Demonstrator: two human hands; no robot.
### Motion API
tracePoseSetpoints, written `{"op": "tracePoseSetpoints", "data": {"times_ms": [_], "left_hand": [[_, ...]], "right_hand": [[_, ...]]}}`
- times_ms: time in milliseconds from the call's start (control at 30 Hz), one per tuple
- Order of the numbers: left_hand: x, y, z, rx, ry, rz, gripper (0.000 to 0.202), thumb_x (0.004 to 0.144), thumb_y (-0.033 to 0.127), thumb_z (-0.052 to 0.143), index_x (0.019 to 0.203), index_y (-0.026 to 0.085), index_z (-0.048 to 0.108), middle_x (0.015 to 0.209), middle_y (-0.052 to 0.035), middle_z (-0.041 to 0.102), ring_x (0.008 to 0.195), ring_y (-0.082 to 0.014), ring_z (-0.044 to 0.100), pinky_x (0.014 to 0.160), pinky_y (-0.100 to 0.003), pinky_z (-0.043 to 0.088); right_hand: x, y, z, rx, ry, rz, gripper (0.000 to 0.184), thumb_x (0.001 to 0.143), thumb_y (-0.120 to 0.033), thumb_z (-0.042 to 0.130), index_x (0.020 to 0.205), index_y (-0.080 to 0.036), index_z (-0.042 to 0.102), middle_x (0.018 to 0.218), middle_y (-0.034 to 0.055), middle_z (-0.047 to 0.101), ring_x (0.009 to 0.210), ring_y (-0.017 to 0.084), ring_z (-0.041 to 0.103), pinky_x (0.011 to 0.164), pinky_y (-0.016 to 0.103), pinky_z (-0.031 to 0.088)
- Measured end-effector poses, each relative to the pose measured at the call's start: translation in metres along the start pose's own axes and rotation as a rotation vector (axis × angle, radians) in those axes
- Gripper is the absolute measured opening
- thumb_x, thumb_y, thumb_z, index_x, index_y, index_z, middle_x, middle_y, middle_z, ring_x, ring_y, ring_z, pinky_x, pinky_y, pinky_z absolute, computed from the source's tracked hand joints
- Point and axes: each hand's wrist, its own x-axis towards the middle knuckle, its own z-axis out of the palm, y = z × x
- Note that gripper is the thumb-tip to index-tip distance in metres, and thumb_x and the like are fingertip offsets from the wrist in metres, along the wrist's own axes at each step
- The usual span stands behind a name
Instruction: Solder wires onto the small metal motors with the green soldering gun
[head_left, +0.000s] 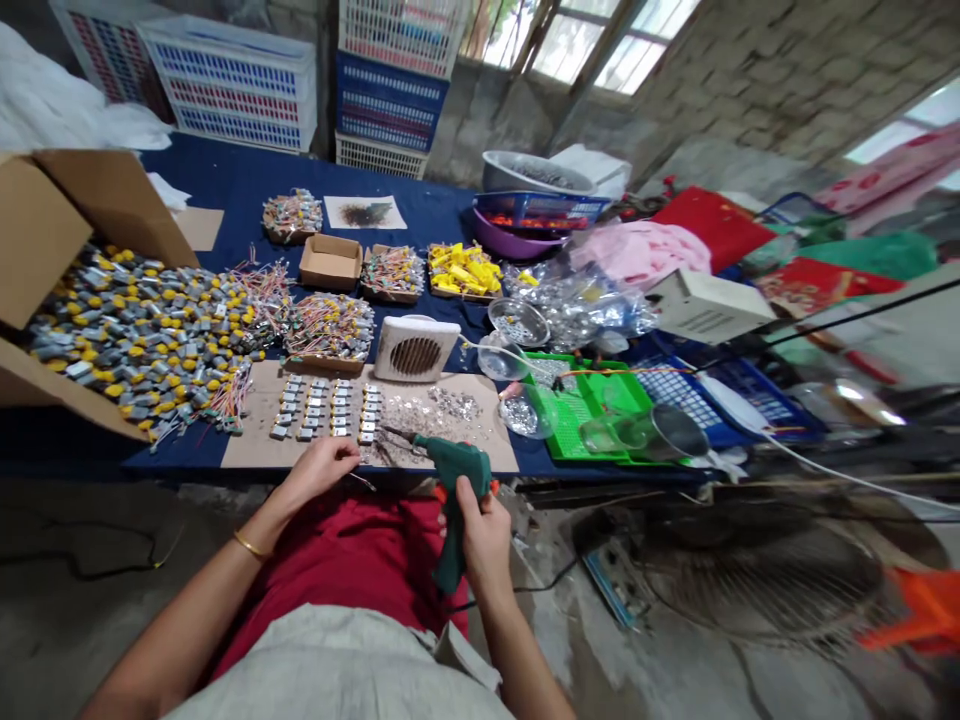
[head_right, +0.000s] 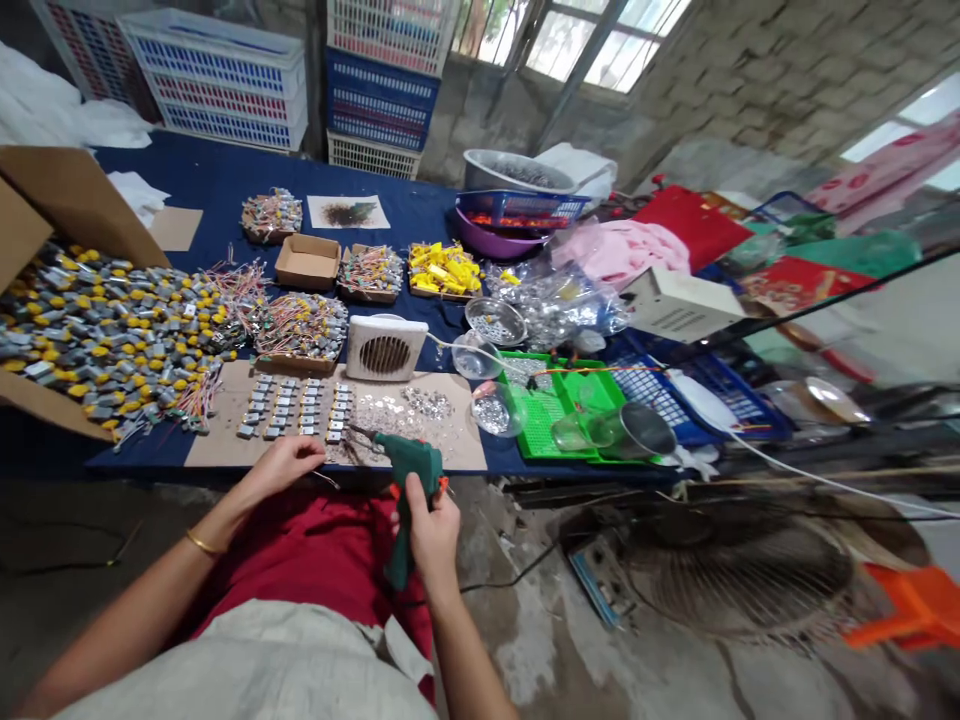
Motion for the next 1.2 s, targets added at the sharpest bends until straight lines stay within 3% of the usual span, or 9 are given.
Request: {"op": "tracePoseSetpoints", "data": {"times_ms": [100, 200, 300, 433, 667, 900, 1200], "left_hand": [[-0.004, 0.002, -0.002, 0.034, 0.061, 0.062, 0.018, 0.082, 0.030, 0.057, 0.079, 0.018, 0.069, 0.090, -0.0052, 0.068, 0.086, -0.0184, 0.062, 0.080, -0.029, 0.046], [-0.009, 0.005, -0.003, 0.040, 0.144, 0.091, 0.017, 0.084, 0.028, 0.056, 0.080, 0.018, 0.069, 0.101, -0.0069, 0.065, 0.094, -0.0182, 0.061, 0.086, -0.029, 0.045], [-0.012, 0.008, -0.004, 0.054, 0.179, 0.046, 0.018, 0.087, 0.027, 0.054, 0.084, 0.019, 0.070, 0.095, -0.0056, 0.068, 0.090, -0.0173, 0.061, 0.085, -0.028, 0.045], [-0.010, 0.015, -0.004, 0.136, 0.201, -0.027, 0.020, 0.090, 0.028, 0.051, 0.091, 0.021, 0.070, 0.090, -0.0049, 0.071, 0.085, -0.0175, 0.062, 0.081, -0.028, 0.043], [0.001, 0.027, 0.001, 0.402, 0.331, -0.016, 0.016, 0.089, 0.027, 0.054, 0.089, 0.023, 0.070, 0.088, -0.0055, 0.072, 0.100, -0.0238, 0.055, 0.101, -0.046, 0.023], [0.003, 0.026, 0.006, 0.487, 0.359, 0.003, 0.017, 0.089, 0.026, 0.053, 0.088, 0.022, 0.069, 0.083, -0.0059, 0.071, 0.102, -0.0248, 0.052, 0.100, -0.047, 0.020], [0.004, 0.025, 0.007, 0.449, 0.358, -0.017, 0.016, 0.088, 0.025, 0.053, 0.083, 0.022, 0.068, 0.082, -0.0061, 0.070, 0.099, -0.0248, 0.052, 0.101, -0.048, 0.019]], "right_hand": [[0.005, -0.001, -0.004, 0.059, -0.036, 0.044, 0.056, 0.068, -0.073, 0.061, 0.066, -0.017, 0.058, 0.050, 0.0052, 0.062, 0.038, 0.017, 0.054, 0.037, 0.027, 0.042], [0.015, -0.001, -0.012, -0.133, -0.030, -0.132, 0.057, 0.071, -0.070, 0.061, 0.056, -0.016, 0.058, 0.046, 0.0054, 0.060, 0.039, 0.017, 0.054, 0.039, 0.027, 0.042], [0.026, -0.004, -0.018, -0.306, -0.061, -0.290, 0.057, 0.078, -0.066, 0.057, 0.052, -0.015, 0.059, 0.046, 0.0059, 0.059, 0.041, 0.017, 0.054, 0.038, 0.026, 0.040], [0.034, -0.012, -0.018, -0.449, -0.145, -0.386, 0.056, 0.082, -0.062, 0.054, 0.049, -0.016, 0.057, 0.047, 0.0057, 0.059, 0.044, 0.017, 0.055, 0.040, 0.025, 0.039], [0.044, -0.022, -0.010, -0.534, -0.215, -0.496, 0.054, 0.084, -0.060, 0.051, 0.048, -0.019, 0.051, 0.045, 0.0020, 0.051, 0.043, 0.014, 0.048, 0.040, 0.025, 0.037], [0.053, -0.038, -0.004, -0.585, -0.250, -0.556, 0.052, 0.083, -0.056, 0.052, 0.046, -0.022, 0.039, 0.041, -0.0035, 0.034, 0.041, 0.010, 0.037, 0.041, 0.024, 0.031], [0.060, -0.045, 0.001, -0.659, -0.293, -0.658, 0.055, 0.085, -0.057, 0.050, 0.044, -0.024, 0.034, 0.039, -0.0043, 0.033, 0.038, 0.010, 0.033, 0.040, 0.025, 0.027]]}}
